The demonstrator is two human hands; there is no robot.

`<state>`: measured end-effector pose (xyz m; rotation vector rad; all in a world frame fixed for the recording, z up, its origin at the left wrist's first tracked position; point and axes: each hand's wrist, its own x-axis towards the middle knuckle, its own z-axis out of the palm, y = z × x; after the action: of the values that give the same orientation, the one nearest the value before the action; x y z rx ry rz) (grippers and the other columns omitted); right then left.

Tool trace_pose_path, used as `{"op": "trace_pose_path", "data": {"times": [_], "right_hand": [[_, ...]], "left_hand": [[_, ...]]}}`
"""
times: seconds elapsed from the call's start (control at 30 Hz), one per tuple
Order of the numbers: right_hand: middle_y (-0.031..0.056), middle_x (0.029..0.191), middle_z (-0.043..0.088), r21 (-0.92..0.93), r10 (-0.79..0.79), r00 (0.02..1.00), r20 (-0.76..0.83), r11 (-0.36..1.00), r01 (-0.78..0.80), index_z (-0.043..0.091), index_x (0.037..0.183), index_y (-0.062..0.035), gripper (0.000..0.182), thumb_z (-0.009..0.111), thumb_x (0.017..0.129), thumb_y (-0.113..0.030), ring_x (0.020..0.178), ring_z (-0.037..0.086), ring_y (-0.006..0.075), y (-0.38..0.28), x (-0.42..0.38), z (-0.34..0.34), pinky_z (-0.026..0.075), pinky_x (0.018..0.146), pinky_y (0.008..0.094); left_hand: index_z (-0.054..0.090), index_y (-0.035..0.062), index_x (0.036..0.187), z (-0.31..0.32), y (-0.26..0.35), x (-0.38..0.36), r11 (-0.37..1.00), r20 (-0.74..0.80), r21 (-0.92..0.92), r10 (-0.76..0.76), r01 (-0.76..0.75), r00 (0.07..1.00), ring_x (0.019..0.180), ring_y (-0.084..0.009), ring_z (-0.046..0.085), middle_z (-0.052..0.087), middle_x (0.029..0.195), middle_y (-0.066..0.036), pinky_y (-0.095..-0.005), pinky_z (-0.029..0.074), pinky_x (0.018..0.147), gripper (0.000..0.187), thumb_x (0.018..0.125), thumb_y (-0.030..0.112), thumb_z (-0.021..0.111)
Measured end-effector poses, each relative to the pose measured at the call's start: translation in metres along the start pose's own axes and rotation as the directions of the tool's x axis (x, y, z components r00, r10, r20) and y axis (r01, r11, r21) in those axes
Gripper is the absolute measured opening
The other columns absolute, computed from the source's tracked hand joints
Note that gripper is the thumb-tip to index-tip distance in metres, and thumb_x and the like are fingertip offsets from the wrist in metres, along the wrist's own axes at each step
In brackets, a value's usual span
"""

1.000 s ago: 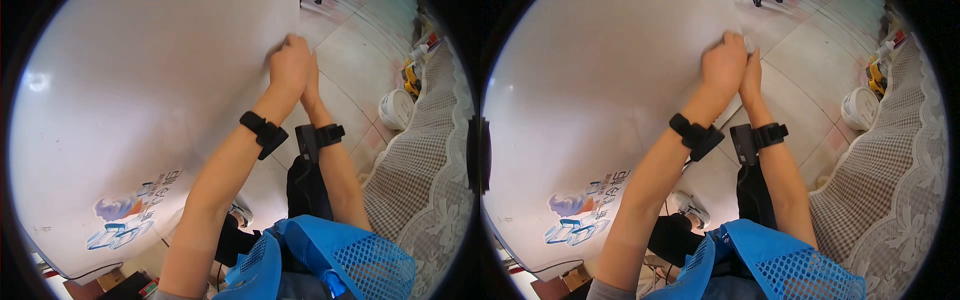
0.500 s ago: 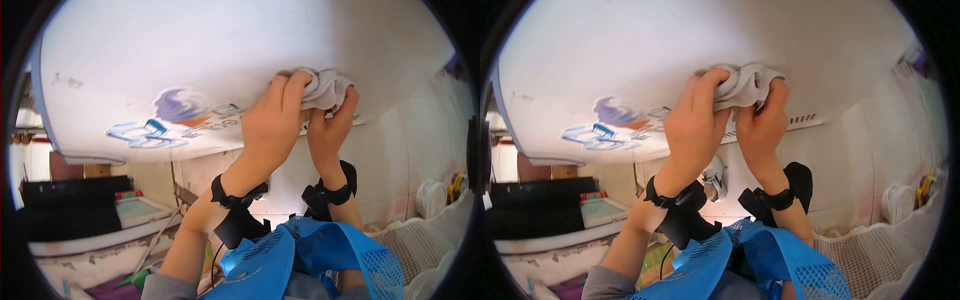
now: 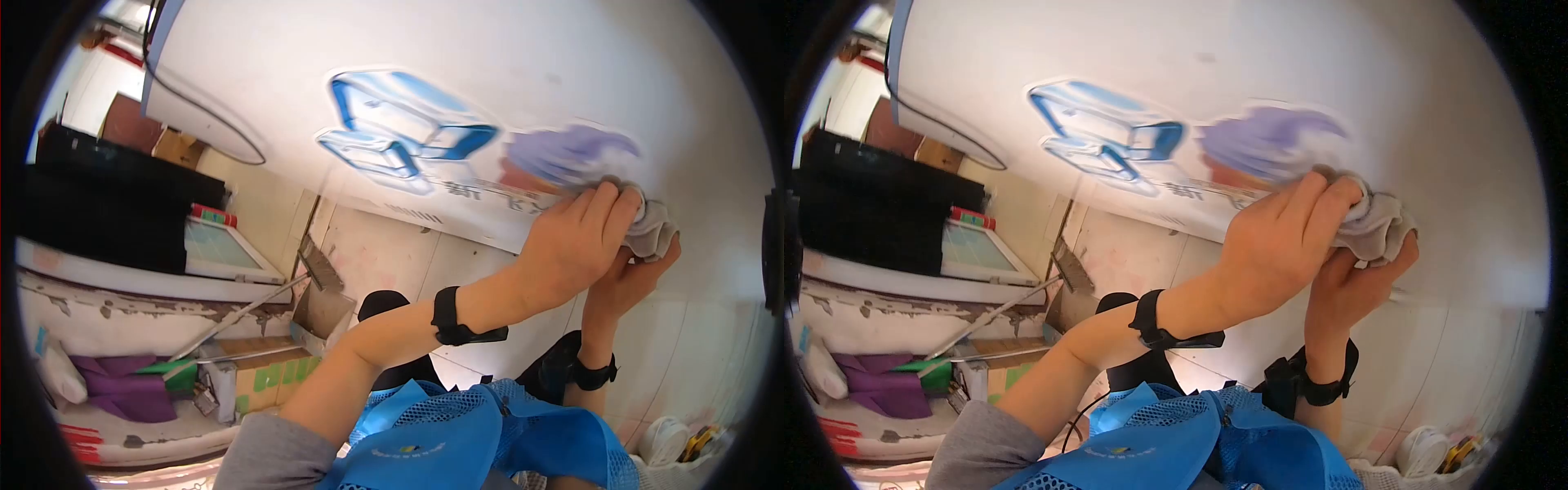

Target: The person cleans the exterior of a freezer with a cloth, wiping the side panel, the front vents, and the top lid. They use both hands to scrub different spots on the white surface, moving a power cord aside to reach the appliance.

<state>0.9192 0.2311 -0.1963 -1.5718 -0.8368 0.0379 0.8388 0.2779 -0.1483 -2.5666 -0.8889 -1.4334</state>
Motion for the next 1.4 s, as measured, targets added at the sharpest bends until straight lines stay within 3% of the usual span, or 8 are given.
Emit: {"op": "trace_pose_path", "data": {"times": [0.23, 0.3, 0.4, 0.63, 0.93, 1.03, 1.2, 1.4], "right_hand": [[0.019, 0.11, 0.057, -0.154, -0.17, 0.982, 0.082, 0.971, 0.181, 0.034, 0.132, 0.0, 0.051, 0.052, 0.084, -0.003, 0.093, 0.061, 0.0284, -0.053, -0.045, 0.077, 0.047, 0.081, 0.0339], [0.0191, 0.105, 0.059, -0.216, -0.379, 0.918, 0.117, 0.893, 0.396, 0.039, 0.128, 0.001, 0.047, 0.055, 0.084, -0.004, 0.085, 0.062, 0.0307, -0.069, -0.061, 0.108, 0.049, 0.074, 0.0335], [0.0174, 0.101, 0.06, -0.187, -0.426, 0.881, 0.204, 0.867, 0.463, 0.043, 0.122, 0.0018, 0.04, 0.056, 0.084, -0.004, 0.078, 0.063, 0.0296, -0.094, -0.091, 0.154, 0.05, 0.068, 0.0318], [0.0132, 0.088, 0.062, -0.082, -0.557, 0.754, 0.348, 0.783, 0.617, 0.051, 0.11, 0.0004, 0.032, 0.063, 0.08, -0.004, 0.065, 0.062, 0.0247, -0.132, -0.171, 0.275, 0.048, 0.055, 0.0294], [0.0057, 0.058, 0.056, -0.039, -0.591, 0.628, 0.507, 0.711, 0.702, 0.055, 0.096, -0.004, 0.032, 0.071, 0.069, -0.003, 0.047, 0.057, 0.0223, -0.183, -0.253, 0.405, 0.043, 0.044, 0.0288], [0.0092, 0.063, 0.058, -0.086, -0.527, 0.573, 0.628, 0.685, 0.724, 0.049, 0.096, -0.0017, 0.035, 0.074, 0.072, -0.008, 0.05, 0.06, 0.0246, -0.195, -0.274, 0.432, 0.045, 0.045, 0.0329], [0.005, 0.049, 0.051, -0.083, -0.538, 0.586, 0.606, 0.689, 0.72, 0.047, 0.091, -0.0048, 0.033, 0.075, 0.075, -0.013, 0.041, 0.056, 0.0229, -0.209, -0.299, 0.47, 0.041, 0.039, 0.0308], [0.0049, 0.053, 0.055, -0.079, -0.568, 0.531, 0.629, 0.632, 0.771, 0.051, 0.091, -0.007, 0.029, 0.073, 0.073, -0.014, 0.045, 0.058, 0.0228, -0.207, -0.312, 0.491, 0.045, 0.042, 0.0318]], "left_hand": [[0.053, 0.0093, 0.11, -0.075, -0.087, -0.034, 0.985, -0.047, -0.067, -0.161, 0.158, 0.986, 0.066, -0.0211, 0.059, 0.053, 0.087, -0.006, -0.029, 0.048, 0.054, 0.054, 0.059, 0.012, 0.071], [0.053, 0.0103, 0.11, -0.098, -0.118, -0.048, 0.97, -0.042, -0.116, -0.222, 0.216, 0.974, 0.067, -0.0227, 0.06, 0.054, 0.089, -0.006, -0.0296, 0.048, 0.054, 0.057, 0.057, 0.01, 0.073], [0.052, 0.0116, 0.111, -0.136, -0.169, -0.07, 0.951, -0.137, -0.145, -0.294, 0.275, 0.946, 0.069, -0.0261, 0.06, 0.056, 0.09, -0.007, -0.0312, 0.048, 0.055, 0.062, 0.054, 0.003, 0.075], [0.049, 0.0077, 0.114, -0.217, -0.288, -0.138, 0.836, -0.033, -0.253, -0.511, 0.488, 0.859, 0.075, -0.0288, 0.06, 0.055, 0.096, -0.01, -0.0332, 0.048, 0.06, 0.057, 0.062, -0.003, 0.069], [0.049, 0.0052, 0.113, -0.28, -0.413, -0.212, 0.711, -0.11, -0.287, -0.69, 0.642, 0.715, 0.079, -0.0335, 0.058, 0.054, 0.096, -0.013, -0.0378, 0.047, 0.063, 0.052, 0.064, -0.006, 0.062], [0.051, 0.0053, 0.111, -0.296, -0.439, -0.224, 0.676, -0.166, -0.306, -0.731, 0.67, 0.661, 0.082, -0.0345, 0.058, 0.054, 0.096, -0.013, -0.0388, 0.047, 0.066, 0.049, 0.064, -0.009, 0.059], [0.053, 0.0064, 0.11, -0.32, -0.471, -0.239, 0.609, -0.148, -0.298, -0.79, 0.735, 0.595, 0.085, -0.0328, 0.058, 0.054, 0.096, -0.012, -0.0371, 0.048, 0.07, 0.048, 0.065, -0.01, 0.058], [0.053, 0.006, 0.109, -0.332, -0.487, -0.245, 0.552, -0.14, -0.276, -0.833, 0.787, 0.535, 0.086, -0.0319, 0.059, 0.055, 0.099, -0.012, -0.036, 0.049, 0.07, 0.044, 0.067, -0.009, 0.056]]}}
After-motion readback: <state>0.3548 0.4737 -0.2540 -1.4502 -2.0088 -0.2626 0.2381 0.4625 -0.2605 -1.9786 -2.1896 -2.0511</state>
